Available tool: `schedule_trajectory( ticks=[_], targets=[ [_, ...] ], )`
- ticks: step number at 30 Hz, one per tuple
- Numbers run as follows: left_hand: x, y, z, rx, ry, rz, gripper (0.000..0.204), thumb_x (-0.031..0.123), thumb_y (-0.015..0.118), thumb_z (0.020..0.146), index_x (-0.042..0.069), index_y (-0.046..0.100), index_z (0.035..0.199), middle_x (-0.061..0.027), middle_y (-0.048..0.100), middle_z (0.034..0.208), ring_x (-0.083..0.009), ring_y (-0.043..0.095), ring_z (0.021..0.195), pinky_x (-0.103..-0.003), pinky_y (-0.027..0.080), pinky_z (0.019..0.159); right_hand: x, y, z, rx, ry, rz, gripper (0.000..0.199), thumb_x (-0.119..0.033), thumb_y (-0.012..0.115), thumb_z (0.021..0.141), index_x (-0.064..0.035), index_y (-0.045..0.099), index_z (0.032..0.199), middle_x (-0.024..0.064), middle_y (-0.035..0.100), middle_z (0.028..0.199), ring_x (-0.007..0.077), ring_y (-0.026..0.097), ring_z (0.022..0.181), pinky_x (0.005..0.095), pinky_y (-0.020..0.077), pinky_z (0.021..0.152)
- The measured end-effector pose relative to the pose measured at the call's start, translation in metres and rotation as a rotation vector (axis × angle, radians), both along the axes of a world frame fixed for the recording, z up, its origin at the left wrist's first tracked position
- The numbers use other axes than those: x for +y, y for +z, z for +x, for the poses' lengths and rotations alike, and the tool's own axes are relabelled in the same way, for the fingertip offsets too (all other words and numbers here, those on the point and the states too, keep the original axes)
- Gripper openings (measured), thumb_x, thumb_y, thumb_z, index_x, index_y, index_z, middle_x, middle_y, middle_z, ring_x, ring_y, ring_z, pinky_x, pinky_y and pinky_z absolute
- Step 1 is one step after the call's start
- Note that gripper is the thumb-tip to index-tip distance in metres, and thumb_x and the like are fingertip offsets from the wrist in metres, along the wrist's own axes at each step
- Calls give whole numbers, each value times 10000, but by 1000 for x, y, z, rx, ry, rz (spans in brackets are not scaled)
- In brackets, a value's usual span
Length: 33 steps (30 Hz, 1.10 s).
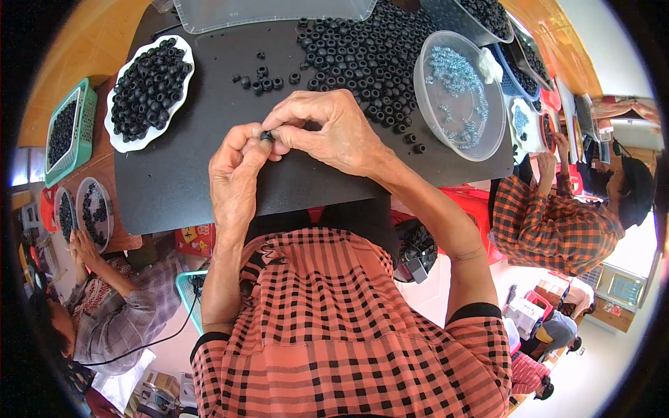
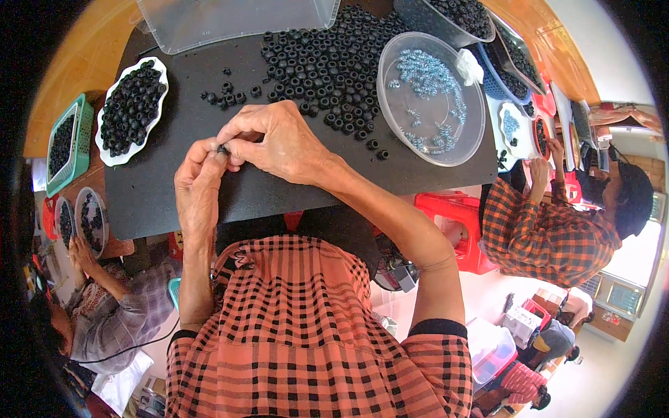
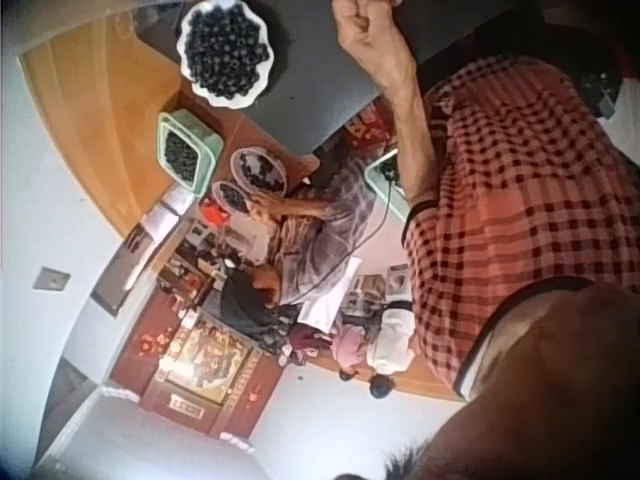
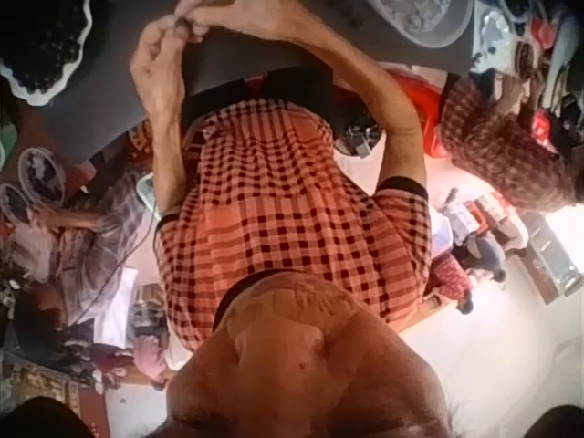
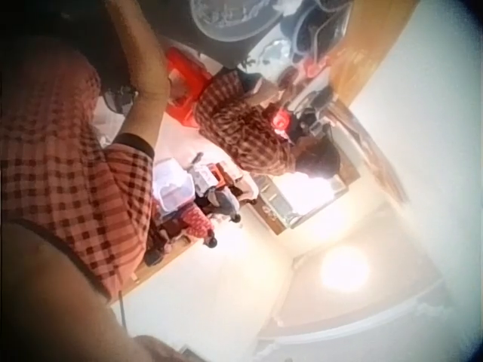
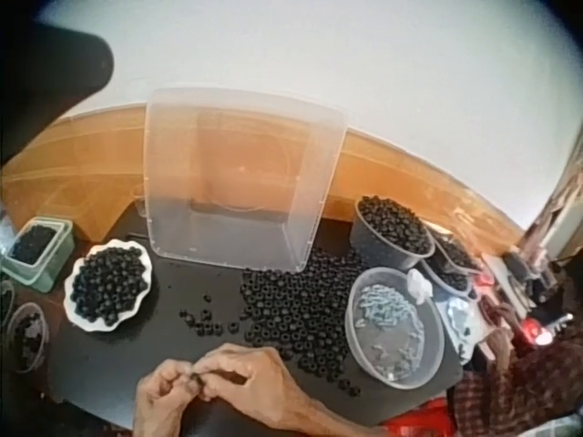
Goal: The person picks up metal springs from a tray and inserts them into small black rubber rings by hand.
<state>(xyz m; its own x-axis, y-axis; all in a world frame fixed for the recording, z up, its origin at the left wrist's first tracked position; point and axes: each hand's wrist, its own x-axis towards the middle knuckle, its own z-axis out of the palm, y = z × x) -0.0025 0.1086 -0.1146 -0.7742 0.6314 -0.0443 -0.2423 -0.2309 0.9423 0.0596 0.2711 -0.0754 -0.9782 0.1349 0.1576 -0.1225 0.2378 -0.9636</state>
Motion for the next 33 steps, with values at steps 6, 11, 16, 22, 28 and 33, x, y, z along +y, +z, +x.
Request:
schedule_trajectory(
  ticks=[6, 11, 16, 22, 28, 33],
  targets=[
    [1, 5, 0, 14, -17, -24, 157, 69, 510, 946, -26, 594, 1039, -76, 653, 876, -120, 608, 802, -251, 483, 784, 5, -2, -2, 103, -4, 141, 156, 7, 631, 783, -15, 705, 918, 81, 664, 848, 139, 654, 726, 250, 526, 655],
    [2, 5, -1, -45, -66, 22, 147, 58, 521, 933, -30, 604, 1017, -60, 649, 864, -108, 593, 784, -239, 476, 776, 7, -1, -4, 129, 21, 185, 156, 12, 629, 771, -8, 701, 908, 79, 663, 839, 138, 652, 715, 249, 525, 658],
    [2, 6, 2, 18, -1, -38, 130, 38, 531, 918, -18, 604, 1011, -17, 616, 843, -74, 562, 784, -216, 457, 767, -1, 6, -2, 76, -26, 227, 144, 16, 627, 754, -4, 692, 881, 71, 662, 827, 122, 648, 693, 251, 520, 655],
    [3, 7, 4, 68, 30, -90, 123, 21, 533, 910, -2, 603, 1009, 10, 588, 835, -50, 543, 779, -196, 445, 744, -3, -3, -1, 116, -78, 215, 141, 18, 636, 743, 0, 674, 877, 72, 663, 826, 111, 643, 689, 251, 512, 652],
    [5, 8, 1, 42, 8, -69, 118, 32, 536, 913, -5, 602, 1004, 6, 587, 831, -53, 540, 780, -203, 445, 752, -7, -12, 1, 38, -103, 37, 136, 28, 635, 775, 12, 668, 905, 59, 645, 805, 99, 636, 701, 236, 509, 644],
    [5, 6, 0, 40, -14, -33, 114, 41, 543, 915, -1, 604, 1002, 10, 586, 827, -51, 538, 780, -206, 451, 748, -6, -11, 3, 16, -106, 9, 140, 24, 635, 777, 7, 676, 910, 48, 641, 800, 79, 595, 660, 224, 485, 611]
  ],
)
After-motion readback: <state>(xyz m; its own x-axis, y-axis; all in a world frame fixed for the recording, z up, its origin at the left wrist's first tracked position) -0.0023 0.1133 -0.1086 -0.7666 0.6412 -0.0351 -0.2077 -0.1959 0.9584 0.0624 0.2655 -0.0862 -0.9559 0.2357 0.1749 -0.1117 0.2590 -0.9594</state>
